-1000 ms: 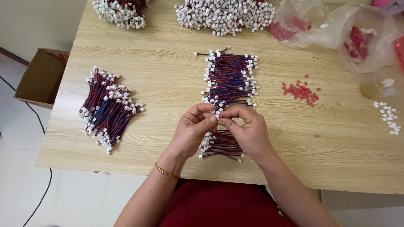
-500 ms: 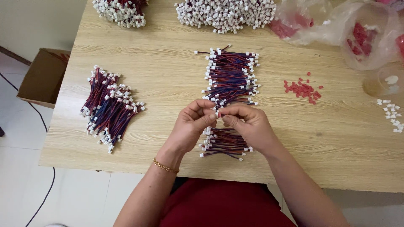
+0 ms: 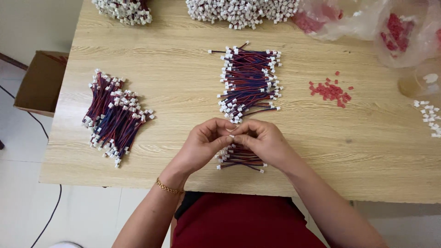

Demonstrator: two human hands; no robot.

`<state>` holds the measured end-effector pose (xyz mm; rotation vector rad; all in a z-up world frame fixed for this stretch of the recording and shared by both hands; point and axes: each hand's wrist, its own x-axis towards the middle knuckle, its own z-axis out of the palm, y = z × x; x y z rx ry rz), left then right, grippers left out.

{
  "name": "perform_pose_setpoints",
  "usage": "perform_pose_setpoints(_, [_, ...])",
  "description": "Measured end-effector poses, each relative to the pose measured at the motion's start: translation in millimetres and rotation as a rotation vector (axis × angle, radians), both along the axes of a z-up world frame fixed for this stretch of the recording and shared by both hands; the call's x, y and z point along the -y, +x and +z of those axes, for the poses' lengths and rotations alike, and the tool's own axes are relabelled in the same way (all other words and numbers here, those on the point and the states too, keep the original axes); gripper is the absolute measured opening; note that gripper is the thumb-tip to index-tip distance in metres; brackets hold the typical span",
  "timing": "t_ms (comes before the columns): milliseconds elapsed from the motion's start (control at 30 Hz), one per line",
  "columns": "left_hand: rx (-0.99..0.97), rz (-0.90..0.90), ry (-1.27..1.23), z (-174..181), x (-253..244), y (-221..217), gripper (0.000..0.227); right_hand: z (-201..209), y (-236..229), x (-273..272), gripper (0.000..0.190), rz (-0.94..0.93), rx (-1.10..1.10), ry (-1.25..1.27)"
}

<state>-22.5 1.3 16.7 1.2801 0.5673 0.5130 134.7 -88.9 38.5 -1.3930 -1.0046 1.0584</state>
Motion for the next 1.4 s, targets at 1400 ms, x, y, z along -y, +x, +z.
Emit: perform_pose_setpoints(1400, [-0.703, 0.233, 0.913, -60, -117, 64, 0.018, -82, 169, 69, 0.017, -0.696, 0.748, -0.261])
